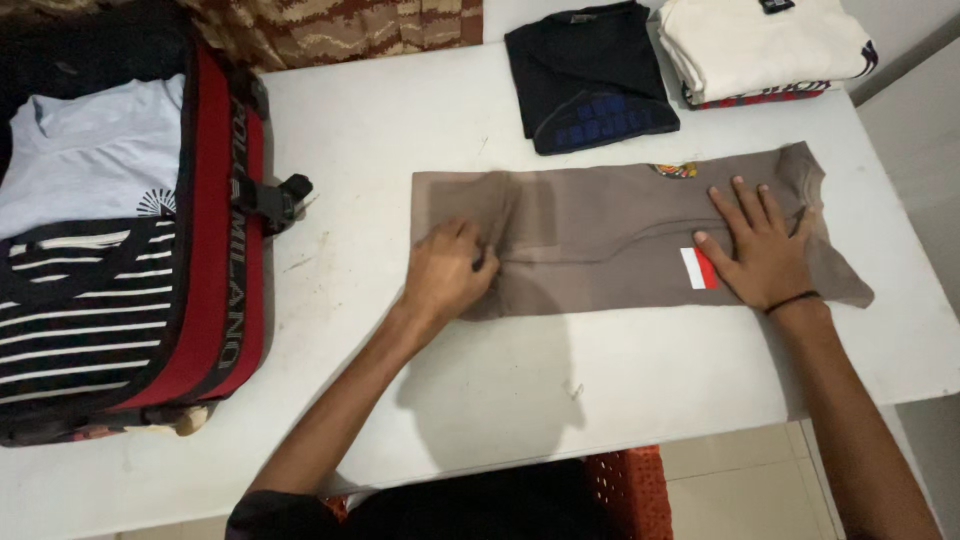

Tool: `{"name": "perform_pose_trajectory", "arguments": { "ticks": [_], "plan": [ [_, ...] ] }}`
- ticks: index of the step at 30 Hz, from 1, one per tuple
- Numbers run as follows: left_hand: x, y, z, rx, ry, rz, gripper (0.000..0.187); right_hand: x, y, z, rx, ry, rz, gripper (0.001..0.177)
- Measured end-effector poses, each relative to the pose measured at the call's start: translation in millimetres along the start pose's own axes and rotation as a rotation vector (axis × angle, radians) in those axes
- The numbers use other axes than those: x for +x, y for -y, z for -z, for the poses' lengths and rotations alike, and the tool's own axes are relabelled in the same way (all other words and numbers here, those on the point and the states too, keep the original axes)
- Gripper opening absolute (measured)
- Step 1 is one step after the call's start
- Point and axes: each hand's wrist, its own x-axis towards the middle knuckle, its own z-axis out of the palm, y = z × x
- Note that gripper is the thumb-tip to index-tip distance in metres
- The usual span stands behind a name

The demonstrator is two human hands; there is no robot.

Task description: The person folds shirts by hand on a table and places them one at a time into a suitcase.

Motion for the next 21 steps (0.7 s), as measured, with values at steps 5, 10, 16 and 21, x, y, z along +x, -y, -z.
{"name": "perform_pose_trajectory", "arguments": {
  "ticks": [5,10,16,21],
  "plan": [
    [6.7,-30.0,-2.7,0.042,0.283,0.117,0.068,-1.8,-1.4,-2.0,-0.002,-0.014,0.001,0.073],
    [19.1,-22.9,-42.2,0.182,0.287,0.131,0.055,-1.1,-1.4,-1.6,0.011,-0.009,-0.007,0.074],
    [7.6,9.3,7.7,-0.047,0.238,0.186,0.035,0.1,-2.1,-1.1,0.01,0.002,-0.006,0.074],
    [-17.4,53.6,88.1,-0.05,0.175,0.465,0.042,1.7,-3.8,-3.1,0.011,0.005,-0.007,0.076]
  ]
}}
